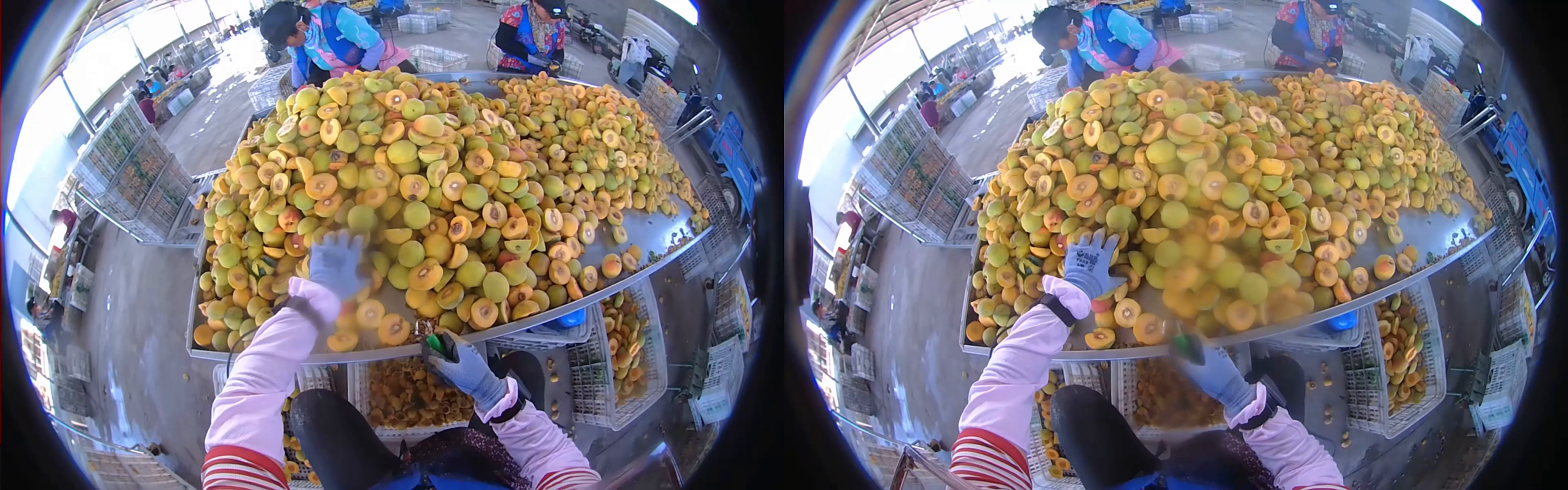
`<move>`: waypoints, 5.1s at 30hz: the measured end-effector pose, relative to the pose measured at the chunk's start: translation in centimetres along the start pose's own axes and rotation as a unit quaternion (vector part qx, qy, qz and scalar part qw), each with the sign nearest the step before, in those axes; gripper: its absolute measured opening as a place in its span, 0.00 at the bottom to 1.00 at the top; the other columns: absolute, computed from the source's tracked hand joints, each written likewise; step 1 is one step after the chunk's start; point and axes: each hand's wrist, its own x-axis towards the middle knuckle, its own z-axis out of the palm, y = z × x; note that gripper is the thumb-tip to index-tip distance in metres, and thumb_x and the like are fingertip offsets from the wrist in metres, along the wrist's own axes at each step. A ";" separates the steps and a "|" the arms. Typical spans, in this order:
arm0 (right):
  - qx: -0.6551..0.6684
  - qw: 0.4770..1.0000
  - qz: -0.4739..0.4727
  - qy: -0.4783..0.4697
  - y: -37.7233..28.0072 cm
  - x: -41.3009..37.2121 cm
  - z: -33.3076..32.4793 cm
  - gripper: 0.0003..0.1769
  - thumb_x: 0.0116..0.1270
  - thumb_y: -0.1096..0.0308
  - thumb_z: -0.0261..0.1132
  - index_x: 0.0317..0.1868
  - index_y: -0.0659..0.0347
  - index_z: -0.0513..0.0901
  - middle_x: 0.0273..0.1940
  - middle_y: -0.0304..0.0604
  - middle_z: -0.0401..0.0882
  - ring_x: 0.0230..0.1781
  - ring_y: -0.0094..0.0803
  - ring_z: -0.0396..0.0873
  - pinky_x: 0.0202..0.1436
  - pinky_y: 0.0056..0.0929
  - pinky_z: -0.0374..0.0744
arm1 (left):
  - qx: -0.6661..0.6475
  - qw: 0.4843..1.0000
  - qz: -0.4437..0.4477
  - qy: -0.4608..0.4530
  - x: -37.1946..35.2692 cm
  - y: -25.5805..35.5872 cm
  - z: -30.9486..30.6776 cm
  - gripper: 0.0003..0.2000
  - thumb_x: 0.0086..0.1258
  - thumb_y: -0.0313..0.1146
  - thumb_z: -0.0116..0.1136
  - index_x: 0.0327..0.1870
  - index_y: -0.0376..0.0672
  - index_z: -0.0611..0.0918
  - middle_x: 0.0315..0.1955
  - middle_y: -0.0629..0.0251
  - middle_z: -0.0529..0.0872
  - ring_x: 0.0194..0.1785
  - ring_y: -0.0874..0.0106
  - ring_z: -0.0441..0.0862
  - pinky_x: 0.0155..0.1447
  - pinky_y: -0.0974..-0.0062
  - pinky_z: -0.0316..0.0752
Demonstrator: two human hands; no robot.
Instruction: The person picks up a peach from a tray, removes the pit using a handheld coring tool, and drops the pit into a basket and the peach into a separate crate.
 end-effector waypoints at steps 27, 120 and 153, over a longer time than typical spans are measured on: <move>0.375 0.911 0.169 -0.027 -1.4 -12.1 1.6 0.18 0.72 0.60 0.56 0.56 0.61 0.73 0.34 0.35 0.77 0.23 0.20 0.76 0.24 0.19 0.76 | -0.563 0.808 0.136 0.106 -23.0 13.7 -9.9 0.32 0.54 0.30 0.67 0.62 0.38 0.67 0.59 0.50 0.69 0.64 0.55 0.68 0.65 0.65 0.66; 0.064 0.992 0.014 -0.105 -0.2 -15.5 4.2 0.17 0.64 0.69 0.59 0.52 0.66 0.75 0.38 0.49 0.80 0.38 0.38 0.79 0.43 0.32 0.76 | -0.783 0.577 -0.200 -0.115 -24.1 16.7 -6.3 0.14 0.73 0.36 0.50 0.48 0.33 0.77 0.38 0.63 0.82 0.36 0.79 0.79 0.40 0.82 0.76; 0.415 0.867 0.266 -0.075 -2.4 -17.2 6.6 0.30 0.68 0.35 0.48 0.36 0.57 0.74 0.16 0.34 0.65 0.07 0.20 0.61 0.07 0.17 0.60 | -0.660 0.743 -0.066 0.093 -25.4 18.0 -3.9 0.11 0.66 0.26 0.54 0.48 0.33 0.79 0.43 0.55 0.83 0.45 0.69 0.81 0.50 0.74 0.74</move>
